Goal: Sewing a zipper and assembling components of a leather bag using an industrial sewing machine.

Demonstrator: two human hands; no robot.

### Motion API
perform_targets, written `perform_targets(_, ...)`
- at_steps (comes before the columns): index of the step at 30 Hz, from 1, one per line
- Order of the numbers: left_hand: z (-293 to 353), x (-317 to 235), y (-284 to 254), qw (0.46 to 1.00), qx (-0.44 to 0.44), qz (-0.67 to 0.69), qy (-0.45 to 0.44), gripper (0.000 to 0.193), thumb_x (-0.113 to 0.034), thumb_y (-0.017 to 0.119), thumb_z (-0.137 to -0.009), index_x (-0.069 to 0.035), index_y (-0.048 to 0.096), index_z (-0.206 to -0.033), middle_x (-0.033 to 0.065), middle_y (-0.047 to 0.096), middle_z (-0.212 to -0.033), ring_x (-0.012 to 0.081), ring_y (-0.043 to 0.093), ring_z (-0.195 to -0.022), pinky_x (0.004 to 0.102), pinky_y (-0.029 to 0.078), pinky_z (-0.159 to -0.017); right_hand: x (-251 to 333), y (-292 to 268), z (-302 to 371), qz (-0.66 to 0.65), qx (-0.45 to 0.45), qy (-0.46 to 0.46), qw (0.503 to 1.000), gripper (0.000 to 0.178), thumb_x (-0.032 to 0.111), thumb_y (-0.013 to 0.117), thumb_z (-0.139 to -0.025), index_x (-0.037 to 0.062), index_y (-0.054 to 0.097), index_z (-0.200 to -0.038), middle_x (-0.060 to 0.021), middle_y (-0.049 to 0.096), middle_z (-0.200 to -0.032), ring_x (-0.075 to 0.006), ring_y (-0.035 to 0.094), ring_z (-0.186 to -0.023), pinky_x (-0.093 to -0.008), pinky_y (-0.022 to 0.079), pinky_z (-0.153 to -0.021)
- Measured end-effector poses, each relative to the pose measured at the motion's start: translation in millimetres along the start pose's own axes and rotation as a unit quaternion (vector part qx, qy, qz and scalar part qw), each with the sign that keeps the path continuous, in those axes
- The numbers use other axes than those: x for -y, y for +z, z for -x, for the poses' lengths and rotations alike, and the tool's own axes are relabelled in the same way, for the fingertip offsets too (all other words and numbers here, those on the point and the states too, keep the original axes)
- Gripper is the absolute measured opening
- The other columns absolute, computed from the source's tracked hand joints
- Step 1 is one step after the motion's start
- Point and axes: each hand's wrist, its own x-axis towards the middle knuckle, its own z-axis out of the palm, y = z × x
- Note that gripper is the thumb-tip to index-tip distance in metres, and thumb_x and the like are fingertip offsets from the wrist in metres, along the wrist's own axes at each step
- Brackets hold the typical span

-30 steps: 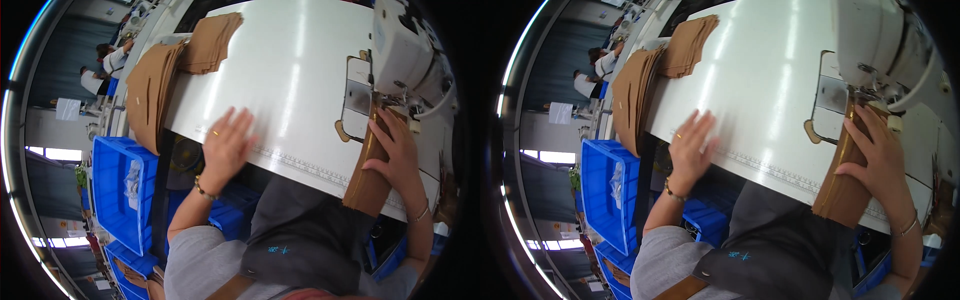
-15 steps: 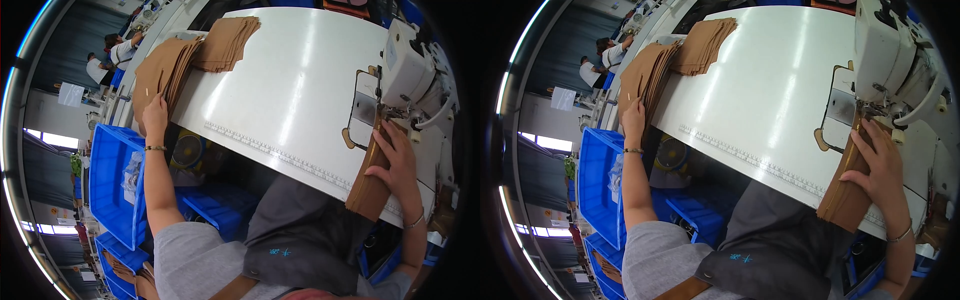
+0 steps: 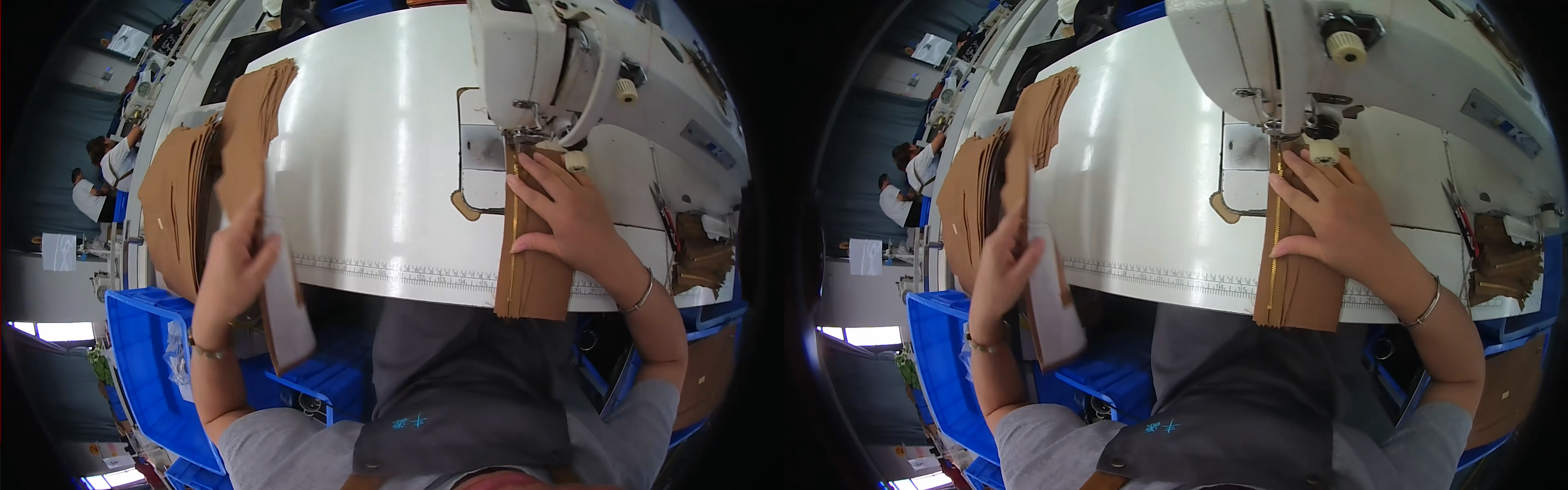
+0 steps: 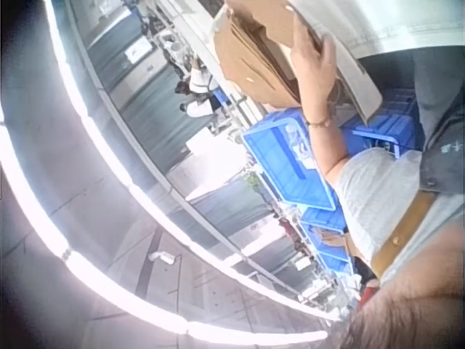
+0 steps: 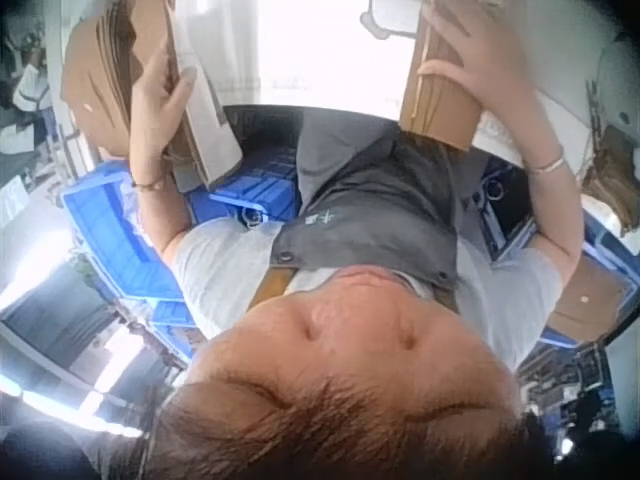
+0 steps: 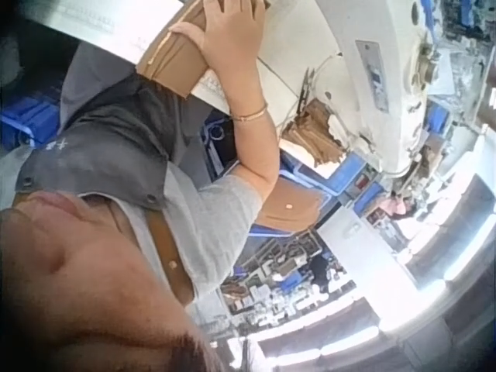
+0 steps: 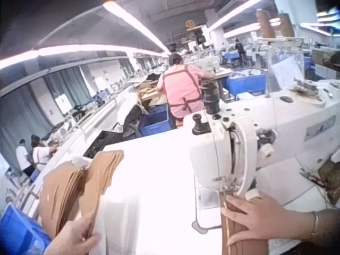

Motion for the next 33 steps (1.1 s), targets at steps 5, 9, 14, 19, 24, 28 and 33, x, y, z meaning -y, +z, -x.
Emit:
perform_targets(5, 0, -86, 69, 0.923, 0.331, 0.164, 0.107, 0.072, -0.007, 0.065, -0.094, 0.002, 0.035, -0.159, 0.0170, 0.059, -0.077, 0.0298, 0.062, -0.059, 0.0374, 0.051, -0.061, -1, 3, 2, 0.002, -0.036, -0.022, 0.999, 0.073, 0.057, 0.075, -0.082, 0.0054, 0.068, -0.133, -0.0201, 0.058, -0.148, -0.0338, 0.060, -0.128, -0.0541, 0.040, -0.116)
perform_targets(9, -7, -127, 122, 0.860, 0.377, 0.285, 0.191, 0.069, -0.006, 0.063, -0.098, 0.003, 0.034, -0.160, 0.0102, 0.056, -0.069, 0.0182, 0.055, -0.055, 0.0316, 0.044, -0.056, -6, 10, 0, 0.017, -0.057, -0.045, 0.997, 0.059, 0.040, 0.075, -0.086, 0.0052, 0.066, -0.133, -0.0175, 0.060, -0.145, -0.0311, 0.062, -0.126, -0.0542, 0.042, -0.115)
perform_targets(14, -50, -119, 151, 0.898, 0.238, 0.156, 0.335, 0.066, -0.022, 0.063, -0.102, -0.001, 0.037, -0.160, 0.0127, 0.067, -0.112, 0.0296, 0.065, -0.104, 0.0412, 0.049, -0.093, -7, 13, 1, 0.005, -0.079, -0.031, 0.996, 0.057, 0.026, 0.068, -0.088, 0.0024, 0.060, -0.138, -0.0157, 0.063, -0.143, -0.0304, 0.064, -0.123, -0.0546, 0.043, -0.113)
perform_targets(19, -64, -108, 185, 0.944, 0.063, -0.065, 0.318, 0.064, -0.030, 0.060, -0.104, -0.004, 0.041, -0.159, 0.0159, 0.042, -0.164, 0.0392, 0.036, -0.152, 0.0574, 0.027, -0.123, -6, 14, 0, 0.018, -0.109, -0.050, 0.993, 0.056, 0.025, 0.067, -0.087, -0.0006, 0.061, -0.136, -0.0180, 0.062, -0.142, -0.0350, 0.062, -0.123, -0.0540, 0.044, -0.112)
perform_targets(24, -65, -103, 197, 0.950, 0.036, -0.066, 0.302, 0.058, -0.023, 0.056, -0.105, -0.003, 0.042, -0.157, 0.0154, 0.043, -0.163, 0.0392, 0.037, -0.152, 0.0573, 0.029, -0.123, -5, 13, 2, -0.017, -0.092, -0.044, 0.995, 0.049, 0.025, 0.068, -0.086, 0.0016, 0.066, -0.129, -0.0178, 0.065, -0.135, -0.0354, 0.061, -0.122, -0.0538, 0.043, -0.113)
perform_targets(28, -74, -106, 199, 0.952, 0.021, -0.070, 0.296, 0.056, -0.021, 0.056, -0.105, -0.004, 0.043, -0.157, 0.0154, 0.045, -0.162, 0.0394, 0.040, -0.151, 0.0574, 0.031, -0.122, -5, 11, 1, -0.037, -0.092, -0.063, 0.993, 0.048, 0.027, 0.070, -0.085, 0.0024, 0.068, -0.126, -0.0166, 0.067, -0.131, -0.0344, 0.062, -0.121, -0.0528, 0.044, -0.113)
perform_targets(33, -82, -107, 196, 0.948, 0.018, -0.083, 0.308, 0.052, -0.021, 0.059, -0.102, -0.007, 0.052, -0.151, 0.0112, 0.052, -0.157, 0.0350, 0.047, -0.146, 0.0542, 0.036, -0.118, -6, 10, 2, -0.025, -0.091, -0.080, 0.992, 0.051, 0.026, 0.073, -0.081, 0.0027, 0.069, -0.125, -0.0144, 0.069, -0.126, -0.0331, 0.065, -0.118, -0.0524, 0.048, -0.110)
